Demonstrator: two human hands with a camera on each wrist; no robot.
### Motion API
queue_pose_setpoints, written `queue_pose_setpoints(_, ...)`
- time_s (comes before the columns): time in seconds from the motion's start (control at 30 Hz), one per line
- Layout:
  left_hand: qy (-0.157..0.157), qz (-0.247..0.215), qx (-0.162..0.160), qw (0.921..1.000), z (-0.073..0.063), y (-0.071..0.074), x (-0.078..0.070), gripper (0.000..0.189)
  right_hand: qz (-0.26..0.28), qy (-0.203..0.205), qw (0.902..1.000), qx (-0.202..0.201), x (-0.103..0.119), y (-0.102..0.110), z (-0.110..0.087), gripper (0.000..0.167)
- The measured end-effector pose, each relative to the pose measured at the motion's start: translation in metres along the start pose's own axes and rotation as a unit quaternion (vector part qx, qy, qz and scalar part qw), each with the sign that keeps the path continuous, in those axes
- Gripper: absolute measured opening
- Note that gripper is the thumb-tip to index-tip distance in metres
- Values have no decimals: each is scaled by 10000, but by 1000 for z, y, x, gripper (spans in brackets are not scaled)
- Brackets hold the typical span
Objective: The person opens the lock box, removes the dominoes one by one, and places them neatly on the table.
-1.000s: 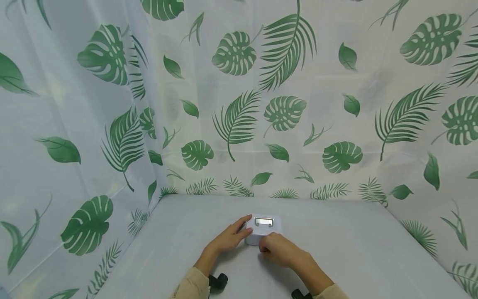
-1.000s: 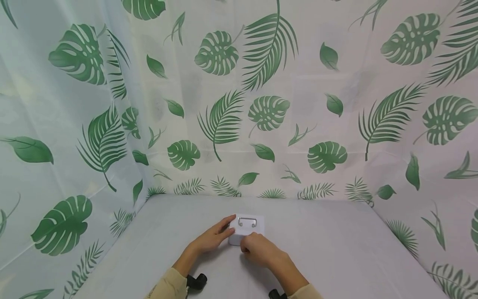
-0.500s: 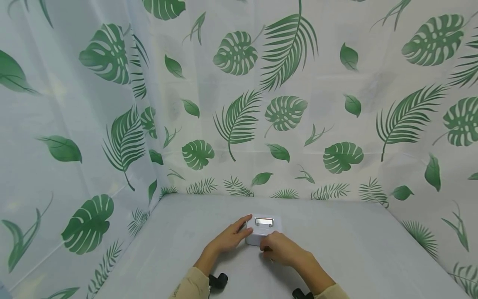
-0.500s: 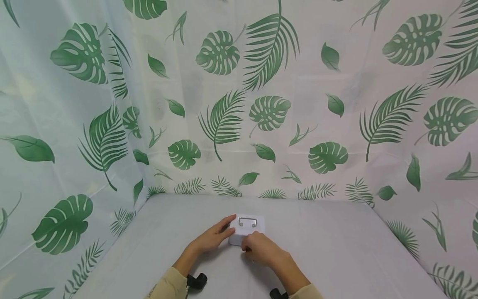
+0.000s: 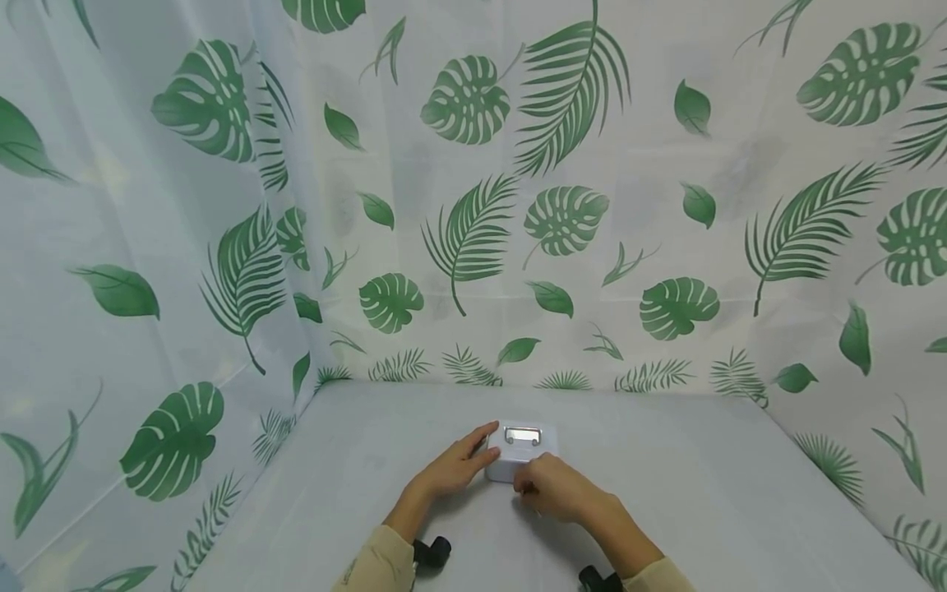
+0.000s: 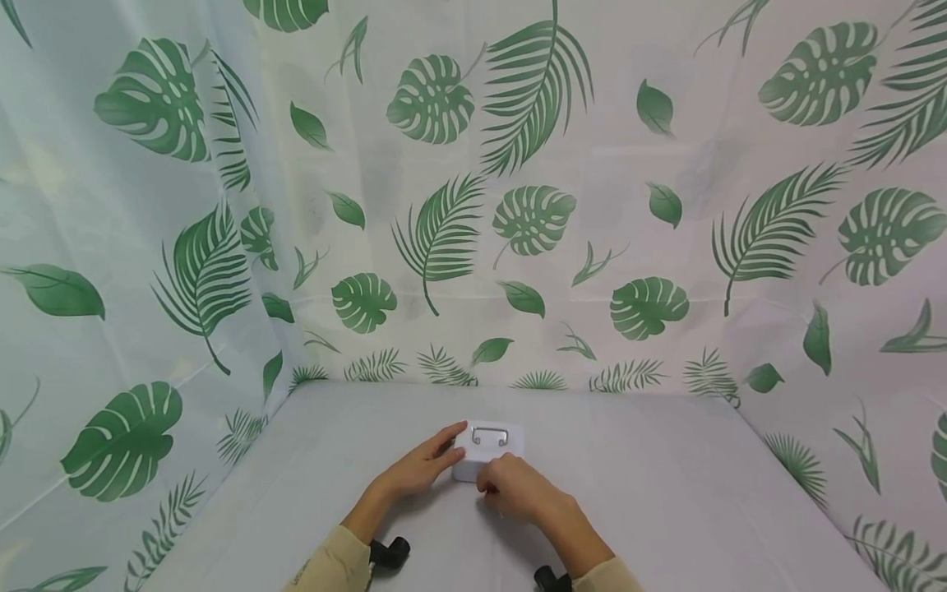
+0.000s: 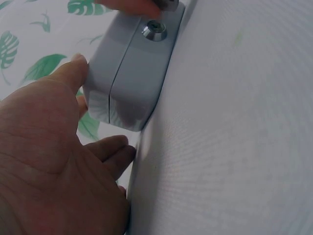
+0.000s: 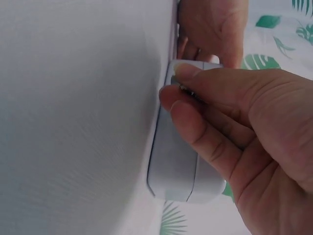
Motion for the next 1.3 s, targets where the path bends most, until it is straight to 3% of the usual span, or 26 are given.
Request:
queue_pose_setpoints(0.2, 16, 60, 12, 10000, 0, 0, 1, 61, 521, -347, 9978, -193, -6, -1, 0, 11)
queue_pose_setpoints(0.4, -40, 15, 35, 10000, 2, 2, -1, 62, 754, -336, 9964, -193, -9, 1, 1, 10)
queue_pose_setpoints(0.77, 11, -68, 20, 10000, 2, 0, 1, 61, 606, 92, 9981, 19, -14, -1, 1, 7)
queue_pose_setpoints(0.97, 0, -60, 28, 10000, 1, 0, -1, 62, 457, 36, 9987, 213, -9, -1, 1, 12)
queue_pose_setpoints(1.3, -23, -129, 16, 9999, 1, -1, 0, 60, 72, 62, 9998, 192, -1, 1, 0, 15)
Point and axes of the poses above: each hand's wrist, its own z-axis towards the middle knuckle, its own y-axis out of the back of the hand, x = y × z, the point moved 1 cm from there along z, towards the middle knuckle, and after that the axes turned 1 degree about -y, right-handed, at the moved point
